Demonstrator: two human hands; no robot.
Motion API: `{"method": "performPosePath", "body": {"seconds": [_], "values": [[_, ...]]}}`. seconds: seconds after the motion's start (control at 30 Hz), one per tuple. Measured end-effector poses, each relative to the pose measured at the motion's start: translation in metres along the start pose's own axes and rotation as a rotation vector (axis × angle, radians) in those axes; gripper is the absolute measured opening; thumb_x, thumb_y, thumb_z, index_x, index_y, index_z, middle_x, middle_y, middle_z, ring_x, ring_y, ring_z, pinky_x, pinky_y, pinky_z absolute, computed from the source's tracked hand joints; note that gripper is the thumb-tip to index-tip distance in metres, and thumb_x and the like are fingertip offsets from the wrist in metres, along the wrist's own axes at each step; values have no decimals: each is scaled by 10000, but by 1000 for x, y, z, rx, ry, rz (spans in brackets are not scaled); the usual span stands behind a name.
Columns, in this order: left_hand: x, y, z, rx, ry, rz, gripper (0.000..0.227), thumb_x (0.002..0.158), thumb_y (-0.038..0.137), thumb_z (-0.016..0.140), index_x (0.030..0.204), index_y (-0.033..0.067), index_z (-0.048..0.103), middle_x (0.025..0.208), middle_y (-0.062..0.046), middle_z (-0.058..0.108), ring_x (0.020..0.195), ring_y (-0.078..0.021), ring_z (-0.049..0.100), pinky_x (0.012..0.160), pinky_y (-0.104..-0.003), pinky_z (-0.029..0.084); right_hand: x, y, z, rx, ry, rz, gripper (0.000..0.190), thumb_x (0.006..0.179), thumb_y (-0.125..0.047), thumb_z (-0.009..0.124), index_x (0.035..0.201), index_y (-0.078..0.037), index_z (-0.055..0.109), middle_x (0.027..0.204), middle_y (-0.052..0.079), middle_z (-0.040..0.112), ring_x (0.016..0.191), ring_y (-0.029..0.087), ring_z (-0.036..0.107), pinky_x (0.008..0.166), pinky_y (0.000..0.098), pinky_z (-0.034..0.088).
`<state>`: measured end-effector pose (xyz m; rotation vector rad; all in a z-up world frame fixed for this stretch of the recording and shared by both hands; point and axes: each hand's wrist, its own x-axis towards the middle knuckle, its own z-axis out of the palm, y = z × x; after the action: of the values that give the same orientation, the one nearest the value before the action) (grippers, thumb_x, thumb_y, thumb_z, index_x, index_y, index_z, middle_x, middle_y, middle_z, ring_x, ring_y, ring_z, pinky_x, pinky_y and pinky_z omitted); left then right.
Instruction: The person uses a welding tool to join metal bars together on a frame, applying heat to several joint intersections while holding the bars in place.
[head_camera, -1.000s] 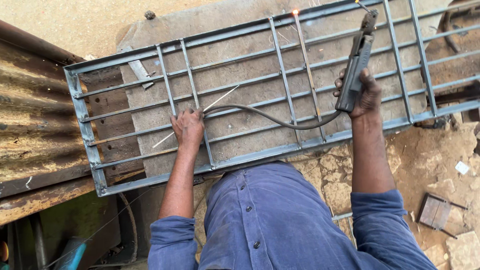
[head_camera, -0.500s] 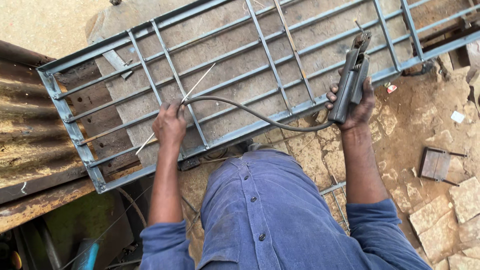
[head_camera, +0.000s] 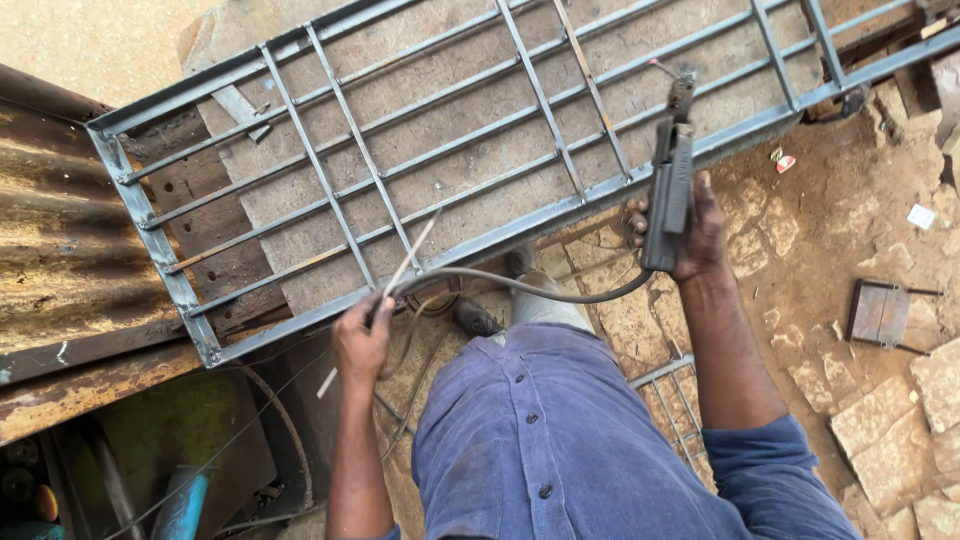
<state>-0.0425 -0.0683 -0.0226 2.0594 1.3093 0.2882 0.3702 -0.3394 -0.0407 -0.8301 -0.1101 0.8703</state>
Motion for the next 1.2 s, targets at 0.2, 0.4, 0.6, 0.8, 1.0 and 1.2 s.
{"method": "performPosePath", "body": {"seconds": [0.2,0.4,0.6,0.8,1.0,1.2], "values": [[-28,9,12,-60,136,69,294,962,249,724,1173,49,771,1087,-191,779,996,-290,761,859,-399,584,38,-4,32,116,-88,118,750,1016,-655,574,1452,-49,507,938,150,668,724,228,695,590,359,620],[-33,61,21,-112,180,-153,293,930,284,759,1113,58,794,880,-159,782,799,-257,761,742,-356,573,79,-25,2,27,-48,235,584,1106,-568,532,1414,-72,509,989,160,669,737,252,680,586,381,618],[-1,142,95,-158,63,93,294,874,364,802,981,91,818,924,-105,801,830,-224,781,722,-360,595,123,-122,-83,-258,-197,83,618,955,-70,683,1518,-45,429,1141,169,604,917,270,676,786,395,633],[58,257,208,-66,61,224,277,902,370,789,949,99,823,870,-110,780,740,-279,744,649,-404,564,162,-240,-139,-1158,-104,-60,968,812,-51,761,1689,-160,366,1332,221,628,1049,333,643,832,405,575],[139,315,311,1,166,395,286,985,383,740,978,104,802,861,-93,762,640,-230,702,547,-379,527,203,-272,-160,-1897,-232,-291,936,802,-185,858,1626,-249,420,1275,220,672,1101,405,674,947,498,565],[189,277,372,247,264,450,326,1031,425,722,979,109,783,898,-87,736,763,-203,678,603,-364,544,221,-251,-155,-2186,-235,-88,842,826,-161,803,1581,-295,457,1174,161,637,950,342,689,815,485,596]]}}
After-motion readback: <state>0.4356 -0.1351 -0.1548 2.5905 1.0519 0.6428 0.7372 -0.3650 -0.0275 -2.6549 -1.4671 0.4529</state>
